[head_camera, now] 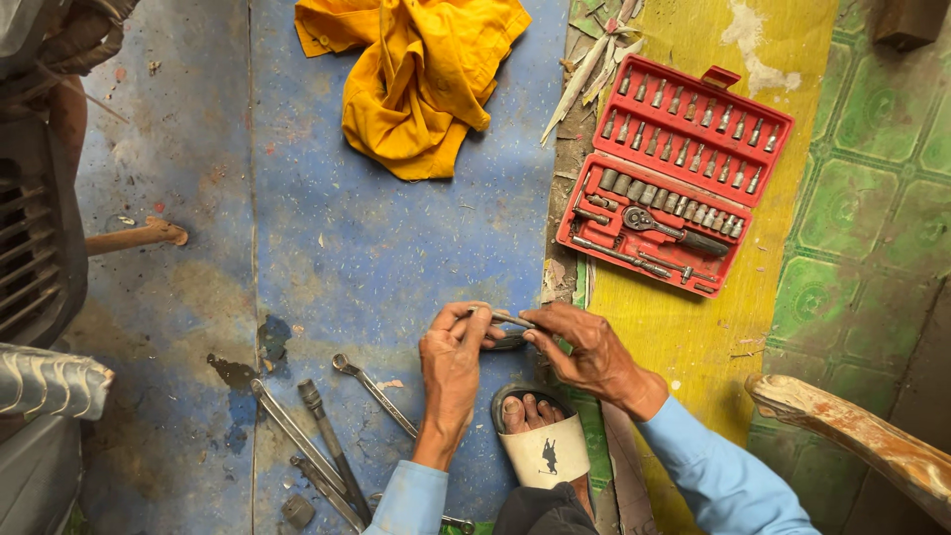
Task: The person selects a socket from a red tool kit, attaches it to a ratchet, and uses the ratchet to tighten a bolt on the lower engine area of a scooter. The person then switches to a screwdriver to tighten another fastener on the same area.
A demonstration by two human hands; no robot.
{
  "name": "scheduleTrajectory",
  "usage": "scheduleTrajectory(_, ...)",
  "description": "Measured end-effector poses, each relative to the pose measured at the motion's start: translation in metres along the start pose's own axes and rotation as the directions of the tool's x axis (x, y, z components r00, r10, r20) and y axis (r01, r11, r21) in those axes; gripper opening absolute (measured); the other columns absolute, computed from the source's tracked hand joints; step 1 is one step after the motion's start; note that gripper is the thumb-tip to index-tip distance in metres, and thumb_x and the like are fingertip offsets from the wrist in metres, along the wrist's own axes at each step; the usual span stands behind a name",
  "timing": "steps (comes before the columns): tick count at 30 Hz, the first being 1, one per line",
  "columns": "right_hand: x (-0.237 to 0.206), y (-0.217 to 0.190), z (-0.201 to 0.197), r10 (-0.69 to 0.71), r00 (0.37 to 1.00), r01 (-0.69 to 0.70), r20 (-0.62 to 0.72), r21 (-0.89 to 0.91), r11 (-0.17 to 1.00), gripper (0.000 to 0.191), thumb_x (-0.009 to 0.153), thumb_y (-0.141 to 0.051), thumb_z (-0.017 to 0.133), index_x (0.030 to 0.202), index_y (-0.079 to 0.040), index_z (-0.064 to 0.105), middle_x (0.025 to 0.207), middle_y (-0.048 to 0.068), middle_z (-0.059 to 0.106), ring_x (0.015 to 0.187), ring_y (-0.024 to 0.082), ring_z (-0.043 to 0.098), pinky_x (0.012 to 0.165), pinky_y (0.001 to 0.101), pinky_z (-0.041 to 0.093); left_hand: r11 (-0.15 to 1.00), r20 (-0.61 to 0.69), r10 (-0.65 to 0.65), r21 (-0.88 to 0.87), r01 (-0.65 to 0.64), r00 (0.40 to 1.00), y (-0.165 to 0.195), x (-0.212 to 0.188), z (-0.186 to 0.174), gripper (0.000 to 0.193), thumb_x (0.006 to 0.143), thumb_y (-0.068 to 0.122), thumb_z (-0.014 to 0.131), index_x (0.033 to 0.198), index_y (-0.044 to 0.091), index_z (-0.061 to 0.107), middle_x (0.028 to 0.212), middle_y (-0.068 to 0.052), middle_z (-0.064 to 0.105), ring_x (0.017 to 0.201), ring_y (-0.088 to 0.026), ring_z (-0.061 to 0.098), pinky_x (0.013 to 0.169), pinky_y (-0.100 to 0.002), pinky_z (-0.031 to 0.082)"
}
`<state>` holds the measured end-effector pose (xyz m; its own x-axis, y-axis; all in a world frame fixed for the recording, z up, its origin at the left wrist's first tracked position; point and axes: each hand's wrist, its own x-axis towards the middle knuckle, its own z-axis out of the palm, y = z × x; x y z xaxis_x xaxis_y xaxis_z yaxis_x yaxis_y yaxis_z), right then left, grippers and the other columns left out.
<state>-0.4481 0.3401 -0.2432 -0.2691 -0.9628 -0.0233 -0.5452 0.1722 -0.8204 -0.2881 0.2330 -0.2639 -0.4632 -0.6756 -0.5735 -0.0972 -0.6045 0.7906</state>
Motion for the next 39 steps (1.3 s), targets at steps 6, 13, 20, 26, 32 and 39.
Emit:
scheduleTrajectory(6, -0.007, 0.003, -0.004, -0.028, 0.99, 0.025, -0.141, -0.024, 0.999, 0.022, 0.088, -0.002, 0.074, 0.11, -0.003, 0.071, 0.101, 0.013, 0.072, 0.09, 0.027, 0.072, 0.075, 0.0346, 0.059, 0.996, 0.057, -0.038, 0.085, 0.033, 0.998, 0.003, -0.004, 0.004, 0.025, 0.097, 0.021, 0.065, 0.11, -0.001, 0.069, 0.094, -0.012, 0.08, 0.079, -0.012, 0.07, 0.072, -0.027, 0.055)
scheduleTrajectory(13, -0.019, 0.045, -0.047, 0.054, 0.929, -0.129, -0.365, -0.182, 0.975, 0.018, 0.092, 0.001, 0.071, 0.109, -0.005, 0.072, 0.099, 0.011, 0.064, 0.09, 0.022, 0.069, 0.077, 0.0331, 0.059, 0.983, 0.06, -0.052, 0.18, 0.041, 0.997, -0.003, -0.002, 0.004, 0.028, 0.098, 0.025, 0.062, 0.111, 0.001, 0.07, 0.097, -0.008, 0.081, 0.079, -0.012, 0.071, 0.073, -0.028, 0.056)
scheduleTrajectory(20, -0.022, 0.077, -0.092, 0.059, 0.877, -0.297, -0.477, -0.442, 0.847, 0.012, 0.098, -0.006, 0.078, 0.109, -0.004, 0.078, 0.101, 0.013, 0.066, 0.086, 0.024, 0.064, 0.071, 0.0365, 0.053, 0.982, 0.009, -0.071, 0.175, 0.068, 0.997, -0.001, 0.001, -0.006, 0.027, 0.099, 0.024, 0.061, 0.11, 0.001, 0.07, 0.098, -0.01, 0.081, 0.081, -0.013, 0.071, 0.074, -0.028, 0.056)
scheduleTrajectory(26, -0.022, 0.082, -0.103, 0.077, 0.853, -0.292, -0.516, -0.35, 0.89, 0.017, 0.101, -0.006, 0.076, 0.118, -0.004, 0.077, 0.104, 0.013, 0.065, 0.088, 0.022, 0.065, 0.073, 0.0355, 0.052, 0.977, -0.005, -0.071, 0.2, 0.07, 0.997, 0.001, 0.001, -0.007, 0.027, 0.098, 0.024, 0.061, 0.11, 0.001, 0.07, 0.098, -0.009, 0.08, 0.081, -0.014, 0.071, 0.074, -0.029, 0.056)
scheduleTrajectory(32, -0.026, 0.08, -0.106, -0.029, 0.845, -0.25, -0.534, -0.442, 0.862, 0.015, 0.101, -0.005, 0.079, 0.116, -0.003, 0.077, 0.102, 0.011, 0.066, 0.09, 0.022, 0.063, 0.078, 0.0357, 0.052, 0.973, -0.013, -0.066, 0.222, 0.067, 0.998, -0.001, 0.001, -0.01, 0.027, 0.098, 0.025, 0.062, 0.11, 0.002, 0.07, 0.097, -0.01, 0.08, 0.081, -0.014, 0.072, 0.074, -0.029, 0.057)
scheduleTrajectory(39, -0.02, 0.076, -0.093, 0.035, 0.849, -0.248, -0.527, -0.339, 0.907, 0.016, 0.099, -0.006, 0.078, 0.115, -0.005, 0.078, 0.102, 0.011, 0.065, 0.087, 0.021, 0.063, 0.073, 0.0336, 0.051, 0.974, -0.022, -0.069, 0.213, 0.072, 0.997, -0.001, -0.001, -0.011, 0.027, 0.098, 0.024, 0.062, 0.11, 0.002, 0.071, 0.098, -0.01, 0.08, 0.082, -0.014, 0.072, 0.073, -0.029, 0.057)
